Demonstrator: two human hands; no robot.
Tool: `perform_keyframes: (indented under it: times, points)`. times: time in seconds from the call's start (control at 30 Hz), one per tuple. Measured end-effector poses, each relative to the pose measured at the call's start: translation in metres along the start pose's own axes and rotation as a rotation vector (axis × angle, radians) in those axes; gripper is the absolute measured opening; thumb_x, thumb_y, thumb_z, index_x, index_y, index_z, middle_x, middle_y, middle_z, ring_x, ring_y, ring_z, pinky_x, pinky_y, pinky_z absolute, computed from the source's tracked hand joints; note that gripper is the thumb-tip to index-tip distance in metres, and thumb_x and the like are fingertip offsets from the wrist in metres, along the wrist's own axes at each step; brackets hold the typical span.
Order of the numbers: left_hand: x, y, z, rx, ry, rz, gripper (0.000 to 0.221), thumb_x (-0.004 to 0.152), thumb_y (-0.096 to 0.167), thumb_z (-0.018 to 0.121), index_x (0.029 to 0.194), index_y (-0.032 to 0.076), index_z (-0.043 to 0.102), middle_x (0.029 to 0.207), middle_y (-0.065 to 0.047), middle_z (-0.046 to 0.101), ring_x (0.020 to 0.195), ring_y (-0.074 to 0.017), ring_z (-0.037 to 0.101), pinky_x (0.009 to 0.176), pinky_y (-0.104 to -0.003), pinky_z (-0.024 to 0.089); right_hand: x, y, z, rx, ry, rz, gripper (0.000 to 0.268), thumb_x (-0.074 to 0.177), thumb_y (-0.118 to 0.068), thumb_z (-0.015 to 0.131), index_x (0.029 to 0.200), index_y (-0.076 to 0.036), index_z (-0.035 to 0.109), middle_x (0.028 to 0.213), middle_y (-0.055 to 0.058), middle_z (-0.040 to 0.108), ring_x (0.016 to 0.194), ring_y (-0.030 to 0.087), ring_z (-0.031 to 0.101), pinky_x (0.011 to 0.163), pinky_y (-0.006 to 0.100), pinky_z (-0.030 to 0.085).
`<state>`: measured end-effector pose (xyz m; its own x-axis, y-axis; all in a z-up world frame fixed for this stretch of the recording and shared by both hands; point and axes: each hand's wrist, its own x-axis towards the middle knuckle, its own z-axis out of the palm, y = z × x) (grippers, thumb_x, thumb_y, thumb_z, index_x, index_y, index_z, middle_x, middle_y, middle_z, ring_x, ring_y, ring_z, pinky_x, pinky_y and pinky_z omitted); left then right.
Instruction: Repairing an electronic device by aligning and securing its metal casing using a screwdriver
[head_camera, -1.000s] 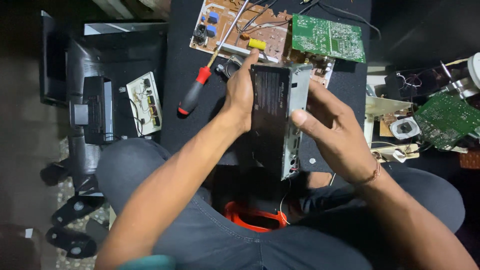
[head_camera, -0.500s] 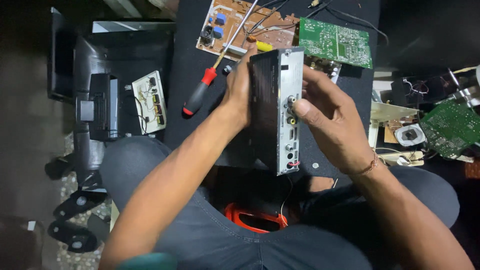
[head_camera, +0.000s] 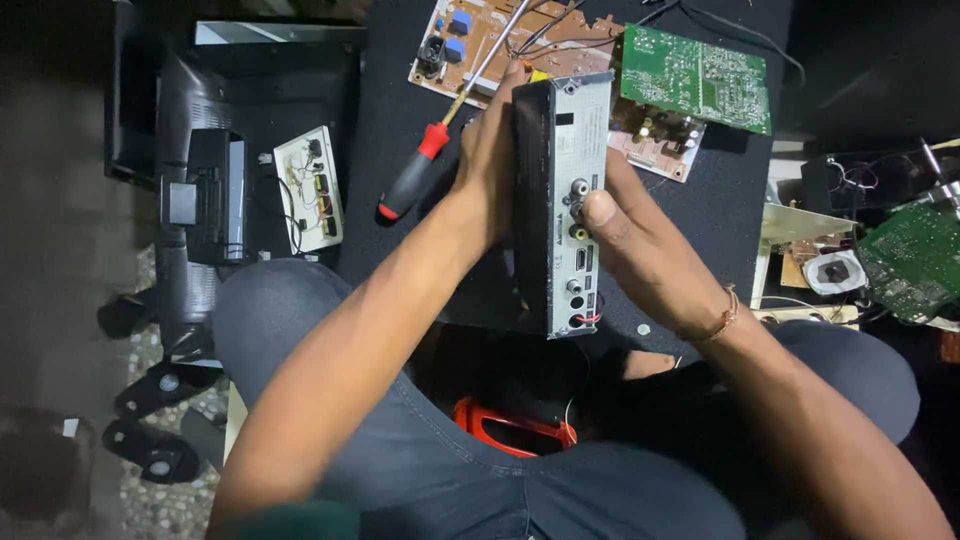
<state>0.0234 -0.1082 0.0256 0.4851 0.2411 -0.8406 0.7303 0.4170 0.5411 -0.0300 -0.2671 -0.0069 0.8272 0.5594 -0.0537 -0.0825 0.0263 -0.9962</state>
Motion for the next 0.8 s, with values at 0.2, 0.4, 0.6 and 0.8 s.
perform_keyframes:
  times: [0.2, 0.4, 0.6, 0.8]
  points:
    - [0.093, -0.043, -0.001, -0.326, -0.307, 0.556, 0.049, 0.08, 0.056, 0.067, 0.078, 0.009, 0.078, 0.073, -0.009, 0.075, 0.064, -0.0227, 0.066, 0.063, -0.034, 0.05, 0.006, 0.013, 0.0, 0.068, -0.04, 0.117, 0.081, 0.091, -0.055, 0.057, 0.153, -0.008, 0.035, 0.13, 0.006, 0.051, 0.115, 0.015, 0.051, 0.094, 0.031, 0.048]
    - [0.079, -0.043, -0.001, -0.068, -0.407, 0.958, 0.059, 0.094, 0.062, 0.045, 0.094, 0.008, 0.07, 0.088, -0.008, 0.074, 0.083, -0.0205, 0.071, 0.075, -0.032, 0.056, 0.018, 0.002, 0.006, -0.145, 0.019, 0.029, 0.083, 0.09, -0.057, 0.056, 0.153, -0.008, 0.032, 0.149, 0.016, 0.049, 0.132, 0.029, 0.055, 0.097, 0.047, 0.062]
    - [0.033, -0.028, -0.007, 0.055, -0.471, 0.917, 0.082, 0.091, 0.066, 0.04, 0.136, 0.002, 0.061, 0.139, -0.019, 0.067, 0.132, -0.0274, 0.064, 0.112, -0.036, 0.051, 0.02, 0.0, 0.001, -0.085, 0.04, -0.118, 0.081, 0.096, -0.051, 0.059, 0.156, -0.004, 0.029, 0.156, 0.012, 0.043, 0.145, 0.022, 0.043, 0.121, 0.042, 0.04]
    - [0.008, -0.019, -0.023, 0.079, -0.692, 0.948, 0.086, 0.095, 0.063, 0.045, 0.153, 0.0, 0.041, 0.165, -0.02, 0.039, 0.158, -0.0297, 0.034, 0.133, -0.039, 0.026, 0.022, -0.011, -0.002, -0.144, 0.022, -0.154, 0.089, 0.095, -0.057, 0.058, 0.157, -0.003, 0.024, 0.163, 0.018, 0.034, 0.153, 0.03, 0.036, 0.128, 0.049, 0.033]
